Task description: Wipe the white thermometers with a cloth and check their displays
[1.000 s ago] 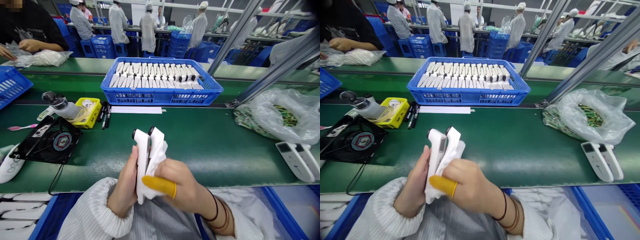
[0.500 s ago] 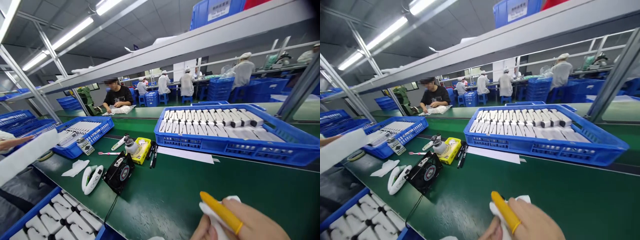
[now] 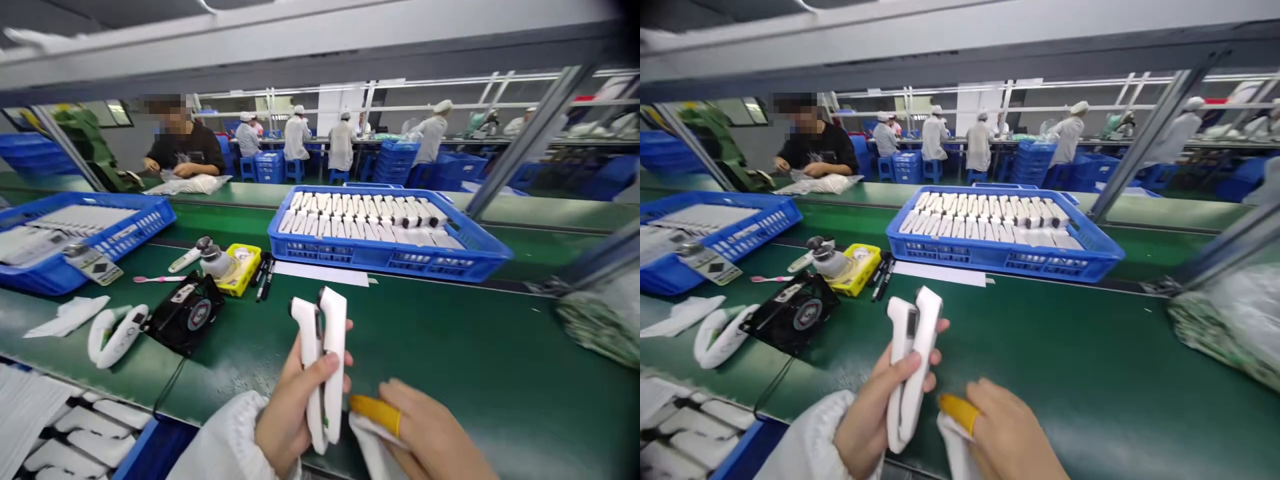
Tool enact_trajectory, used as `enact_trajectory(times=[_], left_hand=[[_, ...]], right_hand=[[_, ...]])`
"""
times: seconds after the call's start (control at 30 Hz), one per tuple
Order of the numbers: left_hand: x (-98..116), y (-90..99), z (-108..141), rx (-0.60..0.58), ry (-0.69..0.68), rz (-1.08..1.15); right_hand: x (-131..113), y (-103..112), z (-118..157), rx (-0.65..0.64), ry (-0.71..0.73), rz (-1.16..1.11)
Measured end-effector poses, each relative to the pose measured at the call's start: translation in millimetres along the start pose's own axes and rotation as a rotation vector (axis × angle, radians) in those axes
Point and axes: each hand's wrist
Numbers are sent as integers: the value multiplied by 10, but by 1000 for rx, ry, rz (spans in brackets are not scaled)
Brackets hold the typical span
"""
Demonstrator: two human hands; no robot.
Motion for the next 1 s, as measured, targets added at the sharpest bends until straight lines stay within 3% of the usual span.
enact_trajectory(times=[0.1, 0.17, 0.3, 0.37, 0.47, 0.57, 0.67, 0.87, 1.0], left_hand=[[24, -50, 14, -31, -53, -58], [-31, -79, 1, -18, -95, -113], [-205, -100, -35, 34, -166, -192], [-271, -90, -48, 73, -224, -242], [-289, -80, -58, 140, -336, -347], [-218, -82, -88, 129, -346, -351], [-115, -77, -152, 66, -244, -214], [27, -101, -135, -67, -172, -93], [109, -183, -24, -47, -28, -64]], right_hand=[[116, 97, 12, 48, -190, 107], [87, 90, -30, 103, -323, -24], [-143, -110, -196, 110, -612, -729], [-237, -230, -284, 153, -655, -1045], [-272, -326, -359, 148, -610, -1304], [-257, -324, -351, 97, -655, -1366], [-280, -299, -311, 156, -743, -1317], [-381, -268, -292, 219, -716, -1234], [-421, -225, -253, 149, -738, -1280]])
Point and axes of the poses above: each hand's wrist, its own z-axis away from the middle knuckle, its own y-axis out of the back of the hand, x = y × z, and after that the axes turned 13 degrees about z, right-handed
